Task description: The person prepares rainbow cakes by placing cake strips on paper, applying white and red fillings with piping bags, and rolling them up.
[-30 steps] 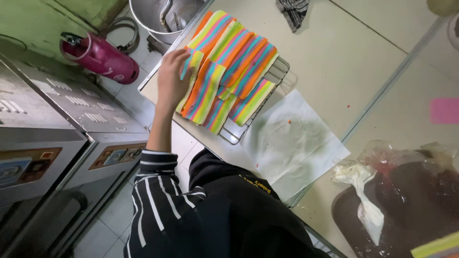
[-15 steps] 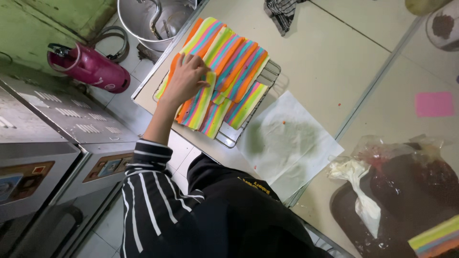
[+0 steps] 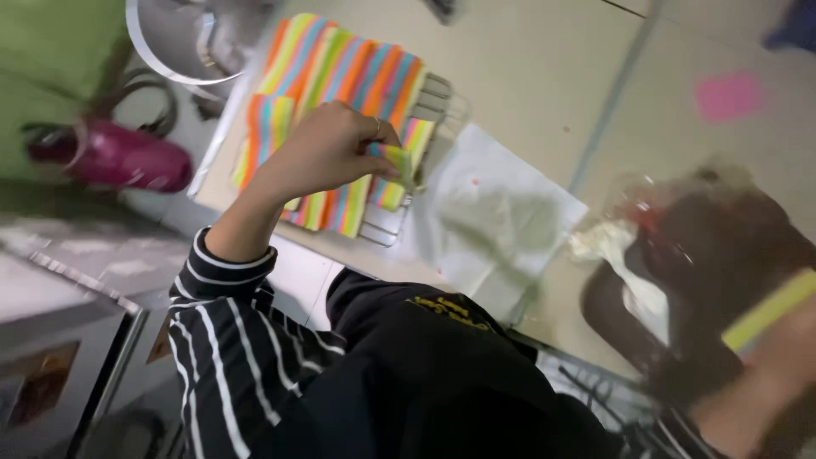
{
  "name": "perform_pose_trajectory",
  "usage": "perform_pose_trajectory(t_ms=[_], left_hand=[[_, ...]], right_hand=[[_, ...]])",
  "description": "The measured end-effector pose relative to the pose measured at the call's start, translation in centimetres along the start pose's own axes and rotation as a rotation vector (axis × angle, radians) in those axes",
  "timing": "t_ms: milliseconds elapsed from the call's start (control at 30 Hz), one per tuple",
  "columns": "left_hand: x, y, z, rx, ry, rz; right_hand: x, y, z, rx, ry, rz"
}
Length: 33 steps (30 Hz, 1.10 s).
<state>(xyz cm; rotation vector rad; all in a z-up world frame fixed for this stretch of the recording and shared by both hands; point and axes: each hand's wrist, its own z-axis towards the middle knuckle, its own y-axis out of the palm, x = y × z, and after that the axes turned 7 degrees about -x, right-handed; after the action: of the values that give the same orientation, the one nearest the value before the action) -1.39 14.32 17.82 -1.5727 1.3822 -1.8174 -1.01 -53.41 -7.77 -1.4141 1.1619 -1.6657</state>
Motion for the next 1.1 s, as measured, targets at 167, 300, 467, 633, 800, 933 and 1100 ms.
perform_pose_trajectory(t_ms=[167,300,467,633,800,933,1100], left_hand=[[2.6,2.0,6.4,0.174,0.18,-0.126],[4.9,6.7,8.3,0.266,0.313,-0.176],[5.5,15.6,5.7,-0.125,0.287,-0.284],[2.8,18.5,4.3,0.025,0.103,-0.185],[1.9,21.7,4.1,0.064,0.168,0.03],[1.2,24.4,4.3,0.073,0.115,0.112],[1.9,24.0,5.4,0.054,0.053,0.094]], right_hand=[[-7.5,-28.0,-3.4,0.849,-0.4,0.568],[-7.1,-25.3,-4.1,0.789,-0.404,0.648],[-9.0,-22.4,-7.0,-0.128,-0.395,0.915],[-11.8,-15.8,-7.9,0.019,-0.432,0.627],[-12.1,-12.3,-7.8,0.137,-0.322,0.553],[-11.3,-13.4,-6.8,0.254,-0.083,1.271],[-12.1,-17.7,-6.7,0.292,0.064,2.231]])
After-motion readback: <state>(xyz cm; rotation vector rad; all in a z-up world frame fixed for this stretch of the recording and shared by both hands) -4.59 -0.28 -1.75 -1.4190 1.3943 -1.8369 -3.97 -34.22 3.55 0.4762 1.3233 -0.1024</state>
